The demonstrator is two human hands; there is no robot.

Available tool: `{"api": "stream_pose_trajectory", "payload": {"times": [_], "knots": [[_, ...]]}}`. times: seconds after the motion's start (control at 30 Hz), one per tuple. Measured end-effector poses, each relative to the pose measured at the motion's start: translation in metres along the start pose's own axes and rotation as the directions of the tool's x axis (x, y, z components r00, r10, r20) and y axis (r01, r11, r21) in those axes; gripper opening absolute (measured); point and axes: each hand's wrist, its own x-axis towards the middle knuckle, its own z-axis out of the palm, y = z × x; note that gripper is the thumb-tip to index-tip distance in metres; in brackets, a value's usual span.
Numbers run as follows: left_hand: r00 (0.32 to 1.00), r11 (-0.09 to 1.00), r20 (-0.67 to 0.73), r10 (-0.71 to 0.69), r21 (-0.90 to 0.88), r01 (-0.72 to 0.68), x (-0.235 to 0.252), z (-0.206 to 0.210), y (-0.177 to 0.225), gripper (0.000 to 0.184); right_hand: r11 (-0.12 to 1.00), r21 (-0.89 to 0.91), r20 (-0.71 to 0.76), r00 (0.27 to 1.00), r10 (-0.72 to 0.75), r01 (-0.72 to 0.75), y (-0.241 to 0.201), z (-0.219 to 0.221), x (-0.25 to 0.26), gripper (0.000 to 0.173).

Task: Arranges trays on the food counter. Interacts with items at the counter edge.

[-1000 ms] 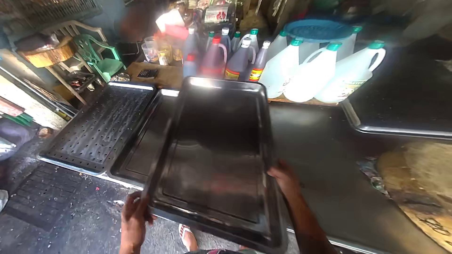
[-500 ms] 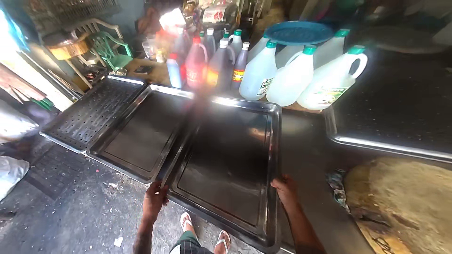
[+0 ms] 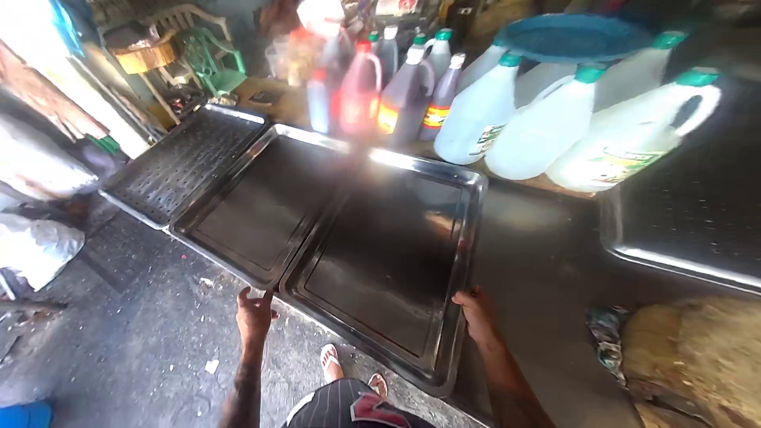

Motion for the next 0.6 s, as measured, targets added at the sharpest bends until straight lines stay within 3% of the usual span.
{"api": "stream_pose_trajectory", "payload": {"times": [0.07,0.3,0.5,0.6], "knots": [[0.999,0.996,0.019,-0.038,-0.078,0.04,0.013,0.001,-0.008,0.064,0.996,-0.082,0.027,0.999,0.034,-0.031,-0.002,0.001,0.001,0.026],[0.996,0.934,0.075,0.053,-0.358,-0.022,0.027,0.023,-0.015,0.043,0.952,-0.298,-0.081,0.996,0.047,-0.069,-0.019,0.015,0.01,0.02],[0.984,0.911,0.088,0.154,-0.398,-0.107,0.024,0.024,-0.027,0.042,0.906,-0.404,0.057,0.985,0.162,-0.126,-0.033,-0.003,0.008,0.04],[0.978,0.91,0.106,0.178,-0.395,-0.123,0.024,0.025,-0.025,0.042,0.937,-0.322,0.102,0.979,0.176,-0.135,-0.033,-0.038,0.015,0.055]]}}
